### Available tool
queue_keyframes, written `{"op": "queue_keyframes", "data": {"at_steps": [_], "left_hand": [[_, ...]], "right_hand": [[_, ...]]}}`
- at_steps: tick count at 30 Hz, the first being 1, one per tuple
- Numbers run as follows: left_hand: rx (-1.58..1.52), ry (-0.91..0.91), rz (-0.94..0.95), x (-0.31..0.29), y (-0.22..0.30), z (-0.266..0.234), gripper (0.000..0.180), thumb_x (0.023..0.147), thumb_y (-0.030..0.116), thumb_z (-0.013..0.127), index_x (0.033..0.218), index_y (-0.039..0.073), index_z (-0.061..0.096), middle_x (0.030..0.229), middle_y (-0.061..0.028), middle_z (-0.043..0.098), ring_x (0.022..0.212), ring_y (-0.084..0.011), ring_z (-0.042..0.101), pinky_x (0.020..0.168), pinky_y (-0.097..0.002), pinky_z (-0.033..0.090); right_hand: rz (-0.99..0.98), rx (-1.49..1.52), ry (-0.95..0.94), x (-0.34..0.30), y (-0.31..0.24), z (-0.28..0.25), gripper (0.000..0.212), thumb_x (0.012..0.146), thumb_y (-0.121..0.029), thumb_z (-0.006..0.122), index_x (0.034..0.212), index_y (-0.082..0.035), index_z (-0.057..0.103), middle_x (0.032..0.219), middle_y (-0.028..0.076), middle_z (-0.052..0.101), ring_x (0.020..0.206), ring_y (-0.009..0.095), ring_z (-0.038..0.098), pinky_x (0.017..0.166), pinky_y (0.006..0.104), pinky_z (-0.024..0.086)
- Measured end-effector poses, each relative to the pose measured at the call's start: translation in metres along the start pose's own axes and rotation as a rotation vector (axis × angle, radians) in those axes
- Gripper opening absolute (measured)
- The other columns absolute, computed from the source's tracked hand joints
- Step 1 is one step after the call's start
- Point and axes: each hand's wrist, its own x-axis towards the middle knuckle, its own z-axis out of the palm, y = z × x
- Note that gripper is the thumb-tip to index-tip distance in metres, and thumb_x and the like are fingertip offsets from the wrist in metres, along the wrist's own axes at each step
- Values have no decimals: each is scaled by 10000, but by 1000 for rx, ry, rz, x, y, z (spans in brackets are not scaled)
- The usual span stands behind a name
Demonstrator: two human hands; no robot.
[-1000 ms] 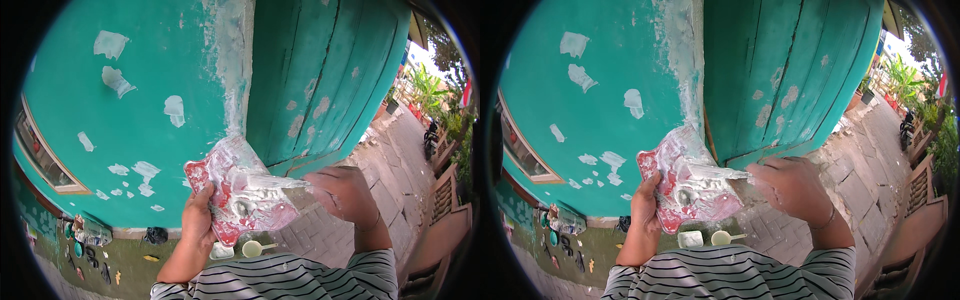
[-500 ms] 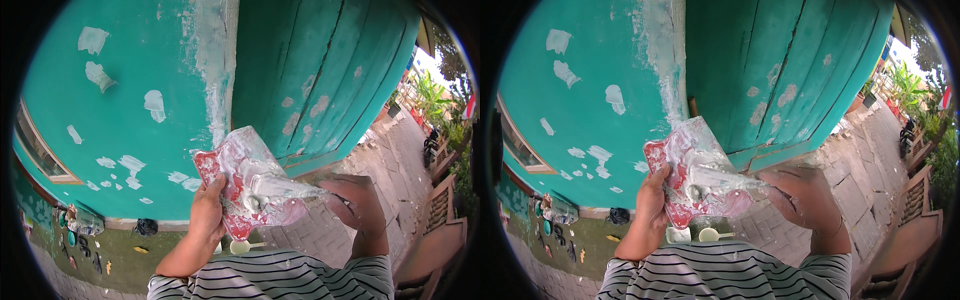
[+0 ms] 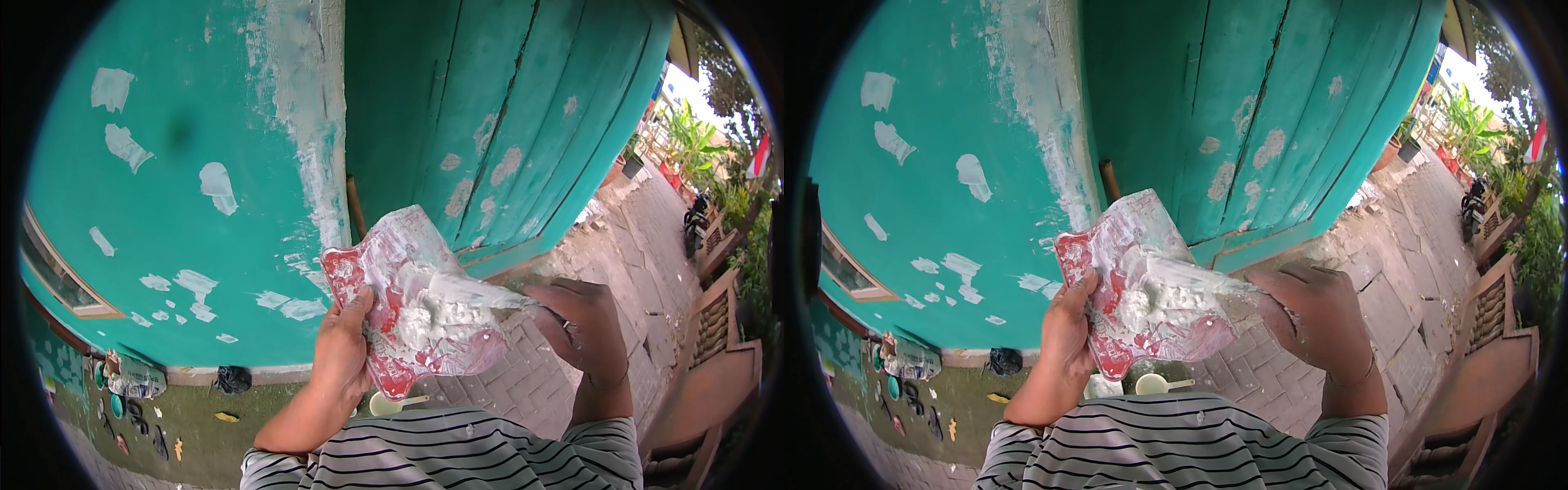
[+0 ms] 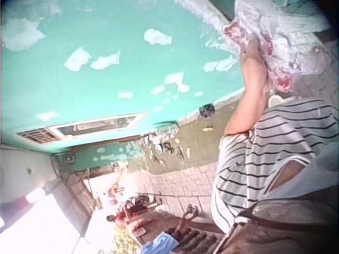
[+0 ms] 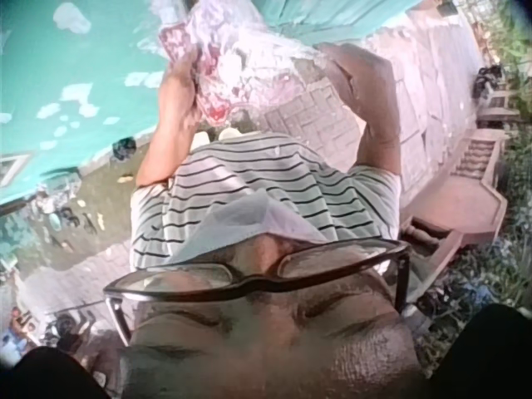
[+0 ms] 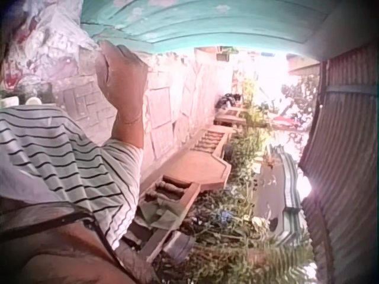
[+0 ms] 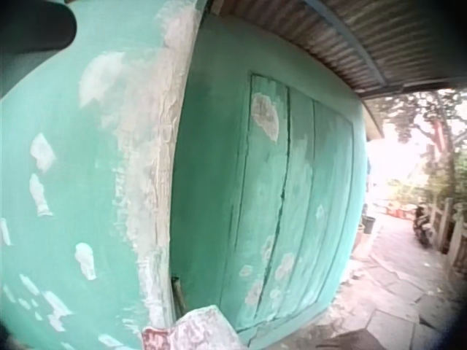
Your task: The person applies wall putty to the corner of an exterior wall using a putty knife and a plastic tray.
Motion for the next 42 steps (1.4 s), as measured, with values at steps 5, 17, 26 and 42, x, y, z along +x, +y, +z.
{"op": "queue_keyframes", "data": {"at_steps": [5,17,26,42], "left_hand": [[38,1,-20,7,-2,-2,345,1016,146,481,1290,-62,492,1156,-206,651,985,-313,705,817,-462,629],[21,6,-25,19,-3,-5,338,1024,125,468,1320,-39,470,1205,-204,630,1041,-312,685,886,-485,607],[-29,-16,-82,25,-3,-9,358,1021,137,462,1325,-52,475,1206,-220,637,1041,-330,689,869,-492,609],[-166,-107,-214,-5,39,-10,430,966,116,571,1357,-40,486,1236,-239,632,1090,-372,665,947,-546,556]], "right_hand": [[-91,75,59,10,7,17,325,768,-85,701,1092,-58,684,802,110,653,670,337,628,603,399,510],[61,42,62,16,26,10,317,779,-82,691,1095,-87,686,840,108,667,716,324,648,617,407,513],[-77,-105,110,23,41,8,357,731,-60,700,1086,-96,722,794,68,616,685,277,618,615,375,492],[-328,-109,305,28,45,0,379,663,-27,737,1009,-179,773,820,47,551,731,230,580,662,351,433]]}}
